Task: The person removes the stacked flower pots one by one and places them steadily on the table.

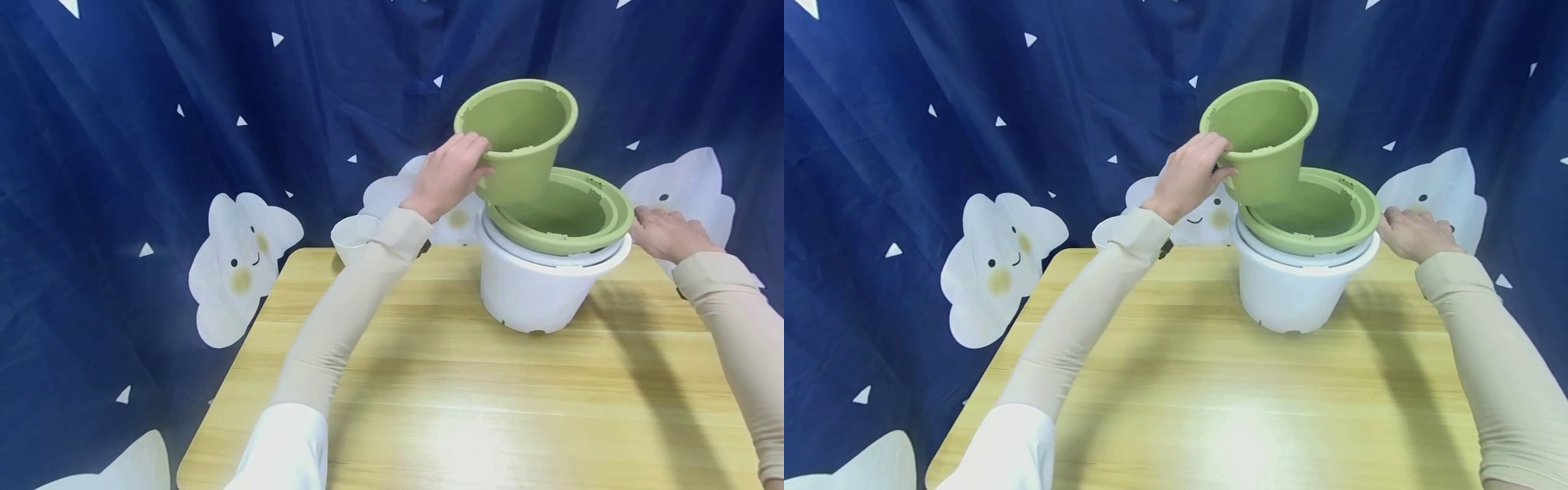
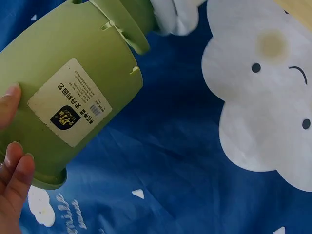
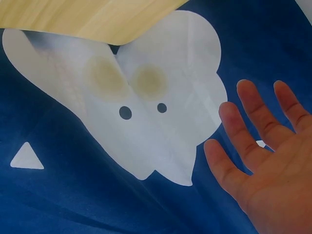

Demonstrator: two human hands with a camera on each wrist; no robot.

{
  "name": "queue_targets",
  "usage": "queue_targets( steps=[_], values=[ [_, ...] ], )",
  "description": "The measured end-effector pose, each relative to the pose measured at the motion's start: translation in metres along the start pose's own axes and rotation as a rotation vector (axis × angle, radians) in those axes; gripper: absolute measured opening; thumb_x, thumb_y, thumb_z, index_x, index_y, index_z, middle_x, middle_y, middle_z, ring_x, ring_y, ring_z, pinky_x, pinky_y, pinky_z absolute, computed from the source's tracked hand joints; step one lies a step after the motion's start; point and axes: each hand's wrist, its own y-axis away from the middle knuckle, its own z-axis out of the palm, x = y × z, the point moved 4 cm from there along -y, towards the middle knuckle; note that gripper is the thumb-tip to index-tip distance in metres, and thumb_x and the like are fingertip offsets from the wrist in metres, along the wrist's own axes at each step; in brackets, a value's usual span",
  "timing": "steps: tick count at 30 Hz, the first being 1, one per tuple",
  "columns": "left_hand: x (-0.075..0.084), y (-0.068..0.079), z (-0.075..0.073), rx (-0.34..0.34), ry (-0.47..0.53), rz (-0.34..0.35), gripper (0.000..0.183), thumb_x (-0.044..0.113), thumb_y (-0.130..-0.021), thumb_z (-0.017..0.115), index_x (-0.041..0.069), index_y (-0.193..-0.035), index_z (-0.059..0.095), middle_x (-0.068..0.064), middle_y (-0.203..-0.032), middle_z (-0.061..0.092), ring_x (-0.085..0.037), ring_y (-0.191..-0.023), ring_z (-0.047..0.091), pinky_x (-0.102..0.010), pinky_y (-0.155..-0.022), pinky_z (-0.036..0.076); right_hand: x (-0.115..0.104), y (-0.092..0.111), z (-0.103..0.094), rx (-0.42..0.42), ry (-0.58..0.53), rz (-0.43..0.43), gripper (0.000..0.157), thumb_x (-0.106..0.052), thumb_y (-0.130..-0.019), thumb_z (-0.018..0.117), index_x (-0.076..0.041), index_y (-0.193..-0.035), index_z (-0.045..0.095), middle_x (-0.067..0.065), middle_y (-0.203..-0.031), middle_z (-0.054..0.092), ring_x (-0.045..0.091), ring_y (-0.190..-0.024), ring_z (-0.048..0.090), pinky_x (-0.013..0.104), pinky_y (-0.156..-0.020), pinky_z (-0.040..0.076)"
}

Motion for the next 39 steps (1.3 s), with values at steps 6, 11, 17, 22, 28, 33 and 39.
queue_targets(
  steps=[6, 11, 17, 22, 28, 33, 39],
  values=[
    [-0.022, 0.013, 0.000, 0.054, -0.008, -0.056, 0.027, 0.029, -0.099, 0.070, 0.007, -0.114, 0.068, -0.004, -0.110, 0.071, -0.023, -0.104, 0.065, -0.031, -0.093, 0.056, 0.001, 0.000, 0.000, 0.004, -0.006, -0.002, 0.085, -0.062, -0.105, 0.007, 0.009, -0.143, 0.037, 0.045, -0.144, 0.038, 0.070, -0.124, 0.038, 0.084, -0.089, 0.036],
    [-0.040, 0.023, 0.004, 0.066, 0.005, -0.116, 0.027, 0.029, -0.098, 0.072, 0.007, -0.113, 0.068, -0.005, -0.109, 0.071, -0.024, -0.103, 0.065, -0.035, -0.092, 0.057, 0.001, 0.001, 0.000, 0.001, -0.011, 0.001, 0.085, -0.062, -0.105, 0.007, 0.008, -0.141, 0.038, 0.045, -0.144, 0.039, 0.070, -0.123, 0.038, 0.083, -0.088, 0.037],
    [-0.059, 0.036, 0.007, 0.090, 0.028, -0.191, 0.030, 0.030, -0.096, 0.075, 0.006, -0.112, 0.068, -0.006, -0.110, 0.072, -0.025, -0.104, 0.067, -0.037, -0.094, 0.056, -0.002, 0.001, 0.000, 0.003, -0.014, -0.008, 0.083, -0.062, -0.105, 0.007, 0.006, -0.137, 0.043, 0.043, -0.143, 0.042, 0.070, -0.122, 0.040, 0.083, -0.085, 0.039],
    [-0.074, 0.046, 0.011, 0.077, 0.010, -0.237, 0.025, 0.025, -0.095, 0.075, 0.005, -0.110, 0.069, -0.007, -0.111, 0.072, -0.028, -0.104, 0.068, -0.040, -0.093, 0.057, -0.002, 0.000, -0.001, 0.012, -0.009, -0.009, 0.082, -0.061, -0.105, 0.006, 0.006, -0.136, 0.043, 0.044, -0.142, 0.042, 0.069, -0.122, 0.042, 0.082, -0.085, 0.039],
    [-0.094, 0.066, 0.031, 0.031, -0.006, -0.289, 0.024, 0.022, -0.095, 0.076, 0.005, -0.110, 0.068, -0.009, -0.110, 0.073, -0.030, -0.104, 0.068, -0.043, -0.092, 0.056, -0.001, -0.001, 0.001, 0.014, -0.010, -0.008, 0.082, -0.062, -0.105, 0.008, 0.005, -0.136, 0.044, 0.043, -0.143, 0.043, 0.069, -0.122, 0.043, 0.081, -0.085, 0.040],
    [-0.107, 0.083, 0.050, -0.015, -0.027, -0.298, 0.023, 0.020, -0.094, 0.076, 0.005, -0.110, 0.069, -0.010, -0.109, 0.073, -0.032, -0.103, 0.069, -0.043, -0.092, 0.056, -0.003, -0.002, 0.004, 0.025, -0.012, -0.011, 0.081, -0.061, -0.105, 0.008, 0.005, -0.130, 0.047, 0.042, -0.138, 0.048, 0.068, -0.119, 0.045, 0.081, -0.083, 0.041],
    [-0.112, 0.100, 0.072, -0.093, -0.027, -0.316, 0.021, 0.020, -0.095, 0.074, 0.004, -0.108, 0.067, -0.012, -0.107, 0.072, -0.033, -0.101, 0.069, -0.046, -0.087, 0.058, -0.004, -0.002, 0.005, 0.025, -0.015, -0.009, 0.081, -0.061, -0.105, 0.008, 0.005, -0.130, 0.047, 0.042, -0.137, 0.048, 0.068, -0.119, 0.045, 0.080, -0.083, 0.040]
  ],
)
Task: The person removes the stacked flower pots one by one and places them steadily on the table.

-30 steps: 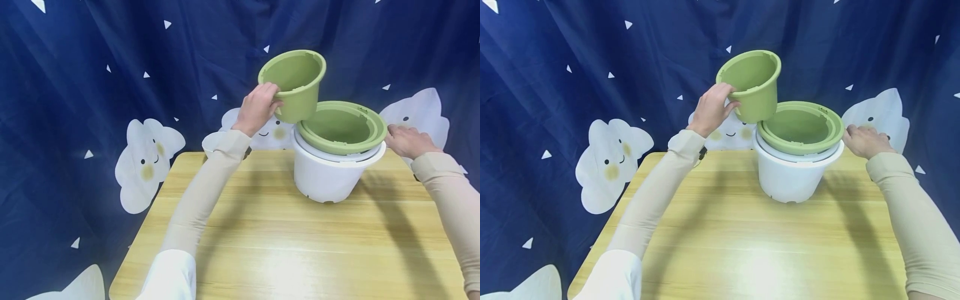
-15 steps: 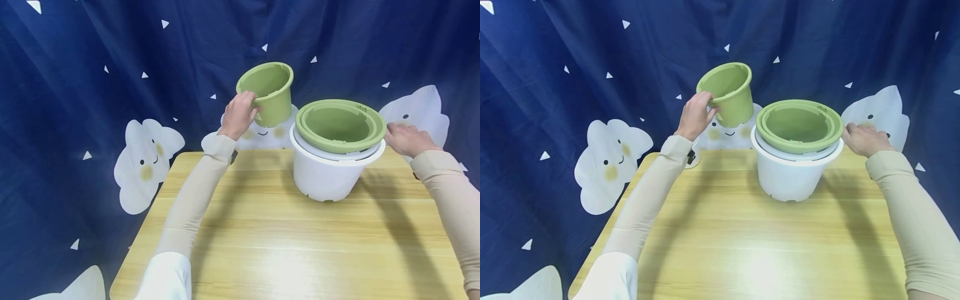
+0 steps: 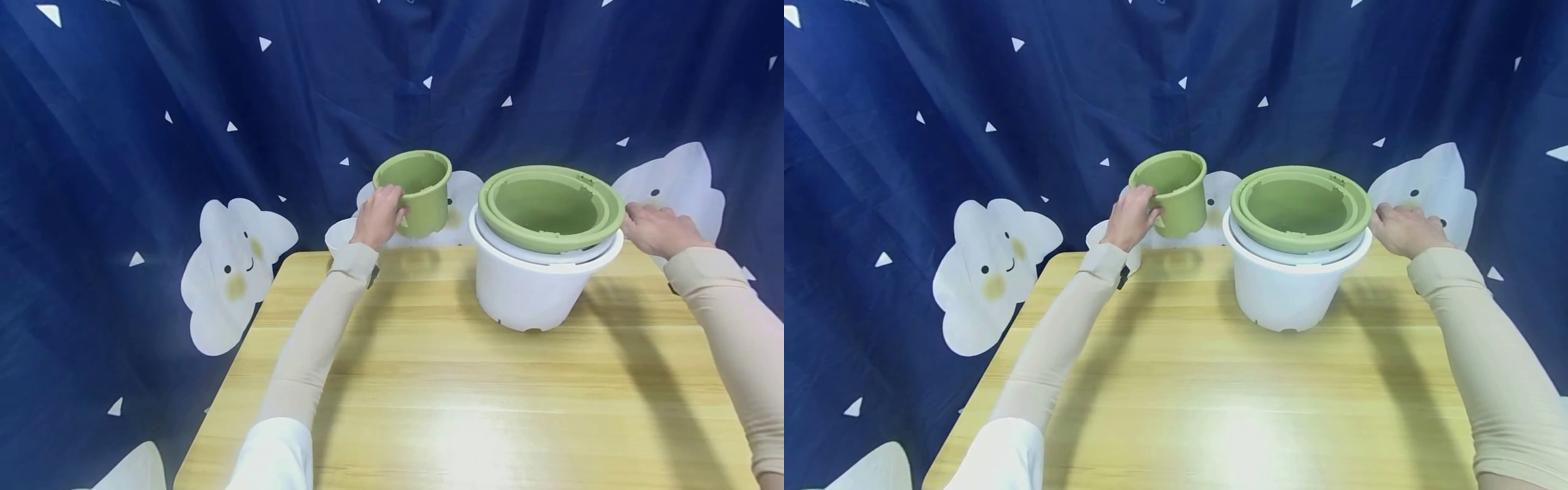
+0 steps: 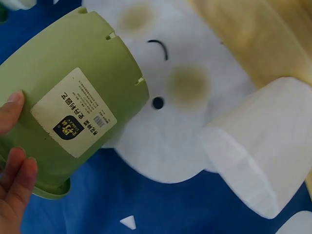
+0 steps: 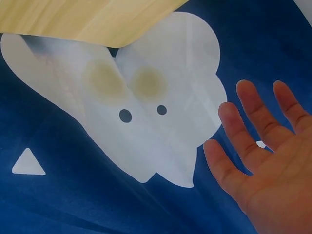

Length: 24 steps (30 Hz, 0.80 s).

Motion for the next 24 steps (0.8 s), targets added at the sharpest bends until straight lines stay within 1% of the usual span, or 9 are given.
queue_targets(
  steps=[5, 13, 16, 21, 24],
  values=[
    [-0.003, 0.011, 0.020, -0.038, -0.007, -0.010, 0.023, 0.020, -0.095, 0.075, 0.004, -0.109, 0.068, -0.012, -0.107, 0.073, -0.032, -0.100, 0.069, -0.045, -0.086, 0.060, -0.001, 0.000, 0.000, -0.001, -0.003, 0.000, 0.081, -0.061, -0.105, 0.008, 0.005, -0.130, 0.047, 0.042, -0.137, 0.047, 0.068, -0.120, 0.045, 0.081, -0.084, 0.040],
    [-0.006, 0.024, 0.049, -0.096, -0.028, -0.060, 0.021, 0.017, -0.094, 0.076, 0.004, -0.109, 0.068, -0.013, -0.109, 0.073, -0.032, -0.102, 0.069, -0.046, -0.086, 0.061, 0.000, 0.000, 0.000, -0.003, -0.006, -0.003, 0.080, -0.061, -0.106, 0.008, 0.005, -0.129, 0.048, 0.041, -0.137, 0.048, 0.068, -0.120, 0.045, 0.080, -0.084, 0.040],
    [-0.006, 0.029, 0.059, -0.115, -0.038, -0.060, 0.022, 0.017, -0.094, 0.076, 0.004, -0.109, 0.068, -0.012, -0.109, 0.072, -0.032, -0.101, 0.069, -0.046, -0.084, 0.062, 0.000, -0.001, 0.000, 0.002, -0.003, -0.004, 0.080, -0.061, -0.106, 0.009, 0.005, -0.129, 0.048, 0.041, -0.137, 0.049, 0.068, -0.119, 0.045, 0.081, -0.084, 0.040],
    [-0.006, 0.036, 0.074, -0.145, -0.063, -0.056, 0.022, 0.018, -0.093, 0.077, 0.005, -0.108, 0.068, -0.012, -0.108, 0.073, -0.030, -0.099, 0.070, -0.044, -0.083, 0.062, 0.000, -0.001, 0.000, -0.001, -0.004, -0.003, 0.080, -0.061, -0.105, 0.009, 0.005, -0.130, 0.047, 0.041, -0.138, 0.048, 0.068, -0.120, 0.044, 0.081, -0.085, 0.040],
    [-0.005, 0.038, 0.082, -0.149, -0.085, -0.042, 0.021, 0.018, -0.094, 0.076, 0.006, -0.108, 0.068, -0.011, -0.107, 0.073, -0.030, -0.098, 0.070, -0.042, -0.083, 0.062, 0.001, -0.002, 0.000, -0.006, 0.000, 0.005, 0.081, -0.062, -0.105, 0.008, 0.005, -0.131, 0.046, 0.041, -0.141, 0.046, 0.069, -0.121, 0.043, 0.082, -0.086, 0.040]
  ],
)
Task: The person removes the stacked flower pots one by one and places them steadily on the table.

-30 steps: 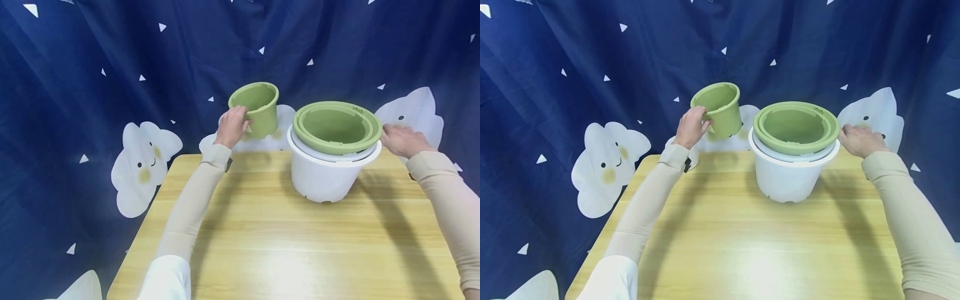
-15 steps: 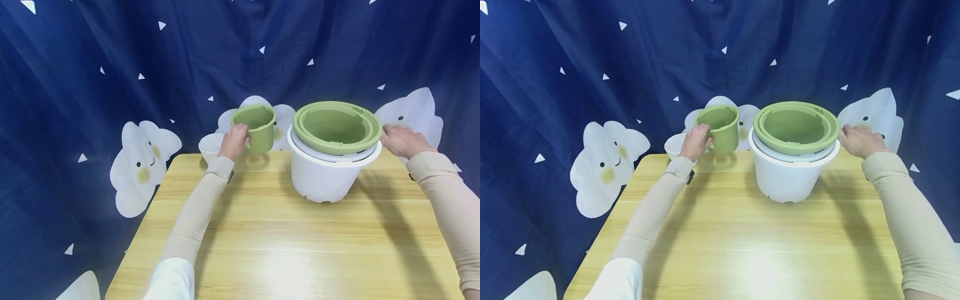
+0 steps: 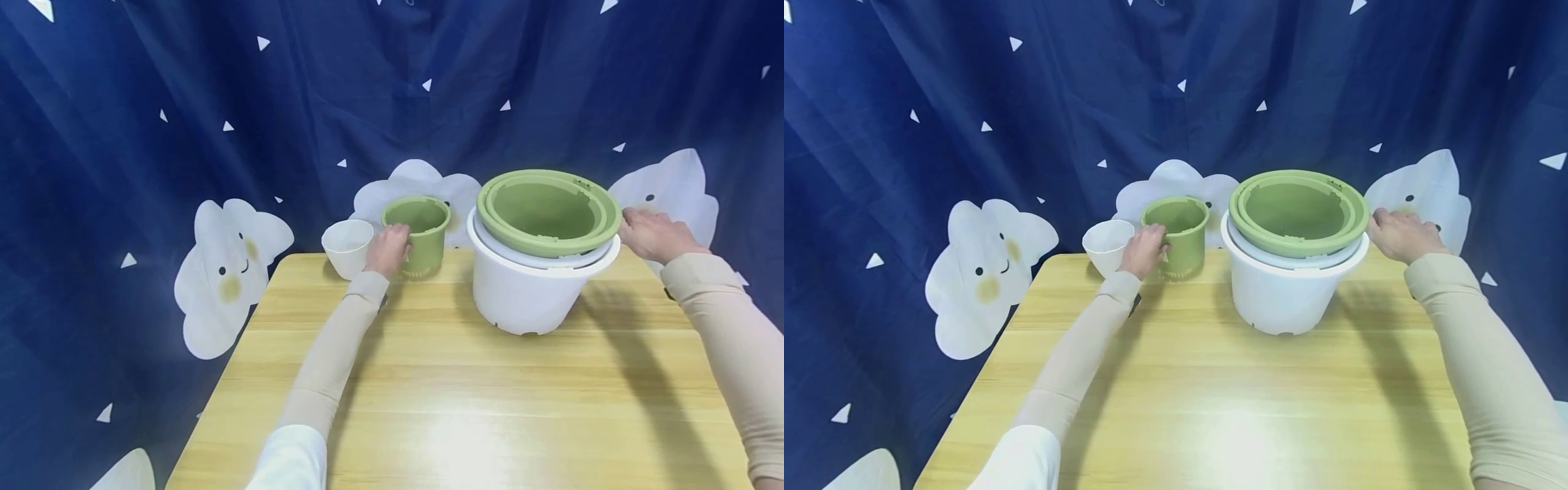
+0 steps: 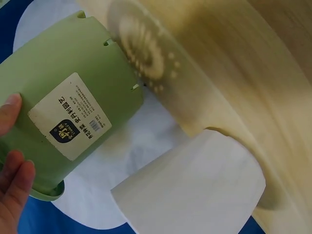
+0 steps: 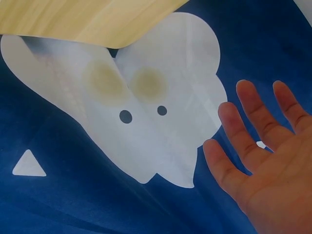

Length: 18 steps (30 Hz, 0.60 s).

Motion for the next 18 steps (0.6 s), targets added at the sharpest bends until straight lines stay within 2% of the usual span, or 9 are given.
queue_targets(
  steps=[12, 18],
  values=[
    [0.004, 0.004, 0.029, -0.039, -0.087, 0.048, 0.024, 0.024, -0.095, 0.075, 0.007, -0.111, 0.067, -0.008, -0.109, 0.073, -0.026, -0.100, 0.070, -0.037, -0.082, 0.062, -0.001, 0.001, 0.001, -0.011, -0.005, 0.006, 0.082, -0.062, -0.105, 0.007, 0.006, -0.132, 0.045, 0.042, -0.142, 0.043, 0.070, -0.122, 0.041, 0.082, -0.087, 0.039],
    [0.008, 0.008, 0.039, -0.019, -0.092, 0.074, 0.026, 0.023, -0.094, 0.076, 0.005, -0.109, 0.067, -0.010, -0.107, 0.072, -0.026, -0.097, 0.070, -0.036, -0.085, 0.062, -0.002, 0.001, 0.001, -0.013, -0.012, 0.005, 0.081, -0.061, -0.105, 0.008, 0.006, -0.134, 0.044, 0.042, -0.144, 0.042, 0.070, -0.123, 0.041, 0.083, -0.088, 0.038]
  ],
)
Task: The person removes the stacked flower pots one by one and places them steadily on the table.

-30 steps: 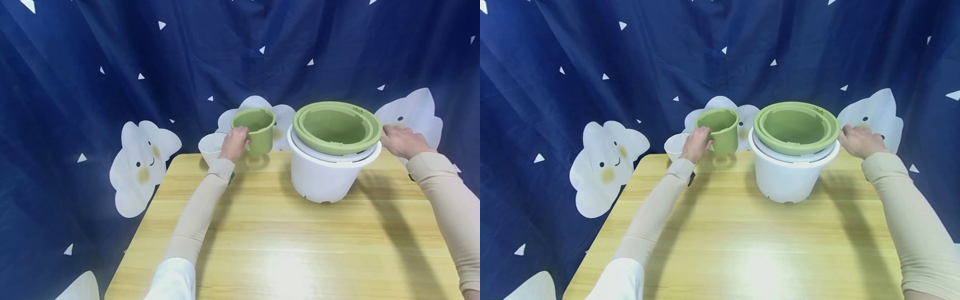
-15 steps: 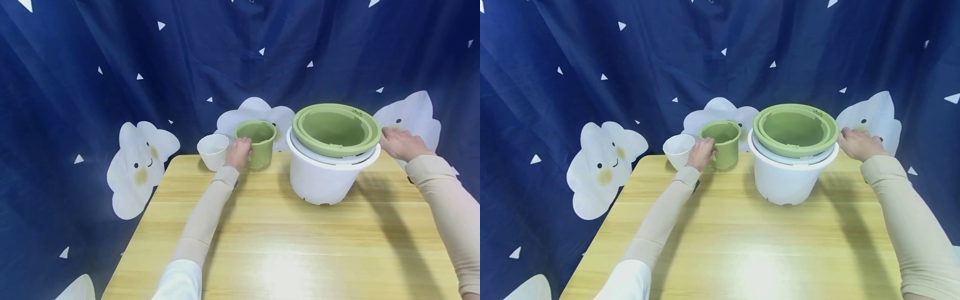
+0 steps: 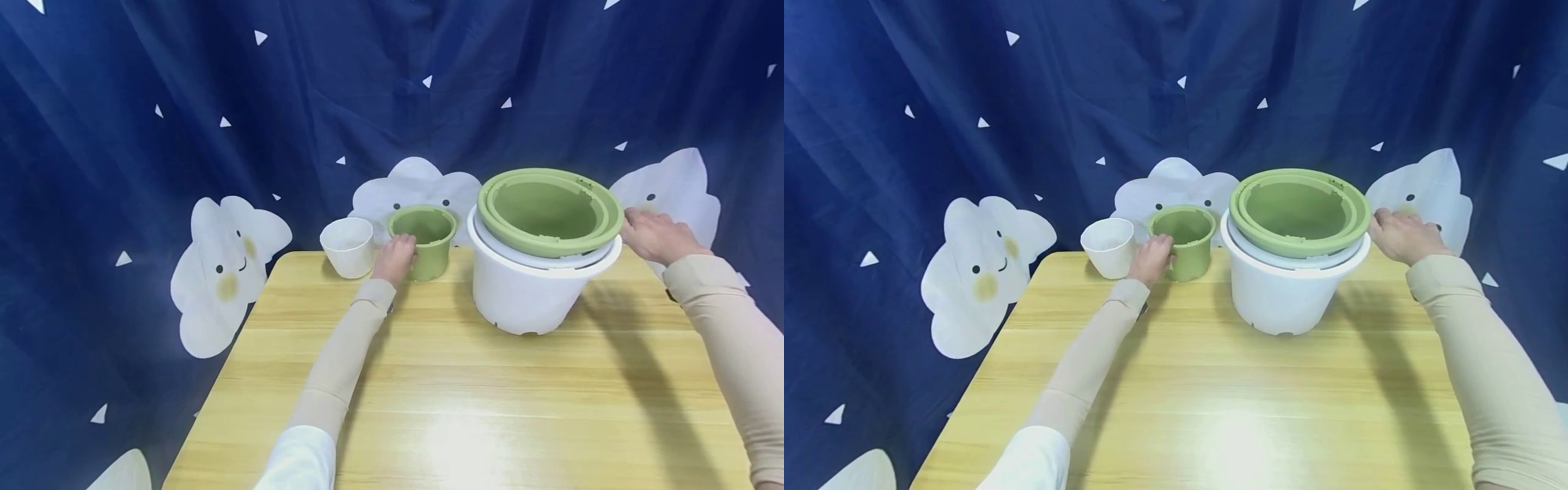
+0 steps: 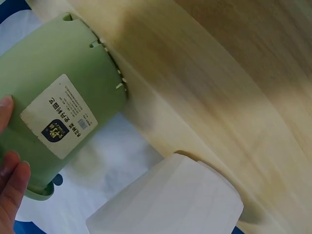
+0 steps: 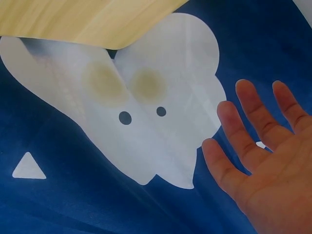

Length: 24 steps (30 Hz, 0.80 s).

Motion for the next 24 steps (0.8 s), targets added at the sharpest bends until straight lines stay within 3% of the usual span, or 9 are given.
queue_targets(
  steps=[5, 14, 19, 24],
  values=[
    [0.003, 0.003, 0.001, -0.006, -0.005, 0.002, 0.027, 0.022, -0.095, 0.076, 0.004, -0.112, 0.066, -0.011, -0.109, 0.073, -0.028, -0.098, 0.070, -0.037, -0.086, 0.062, 0.001, -0.002, 0.002, -0.013, -0.003, -0.002, 0.083, -0.062, -0.105, 0.008, 0.007, -0.139, 0.040, 0.043, -0.146, 0.039, 0.070, -0.125, 0.039, 0.083, -0.090, 0.038],
    [0.004, 0.000, -0.001, -0.018, -0.007, 0.022, 0.026, 0.021, -0.097, 0.073, 0.004, -0.115, 0.066, -0.011, -0.110, 0.072, -0.029, -0.099, 0.069, -0.038, -0.086, 0.062, 0.004, -0.003, 0.000, -0.008, 0.001, -0.004, 0.081, -0.061, -0.105, 0.010, 0.006, -0.134, 0.044, 0.042, -0.141, 0.044, 0.070, -0.122, 0.042, 0.082, -0.087, 0.040],
    [0.004, 0.000, -0.004, -0.106, 0.017, 0.032, 0.030, 0.023, -0.099, 0.070, 0.003, -0.120, 0.065, -0.013, -0.112, 0.072, -0.029, -0.100, 0.069, -0.039, -0.090, 0.061, 0.002, -0.002, 0.001, -0.018, 0.003, -0.003, 0.083, -0.062, -0.105, 0.010, 0.007, -0.137, 0.042, 0.043, -0.143, 0.042, 0.070, -0.123, 0.041, 0.082, -0.089, 0.039],
    [0.002, -0.003, -0.013, -0.221, 0.075, 0.012, 0.045, 0.042, -0.099, 0.068, 0.004, -0.123, 0.066, -0.012, -0.115, 0.071, -0.027, -0.101, 0.070, -0.040, -0.091, 0.060, 0.003, -0.001, 0.000, -0.024, 0.004, 0.002, 0.085, -0.063, -0.105, 0.009, 0.007, -0.139, 0.041, 0.043, -0.144, 0.041, 0.070, -0.124, 0.041, 0.083, -0.089, 0.039]
  ],
)
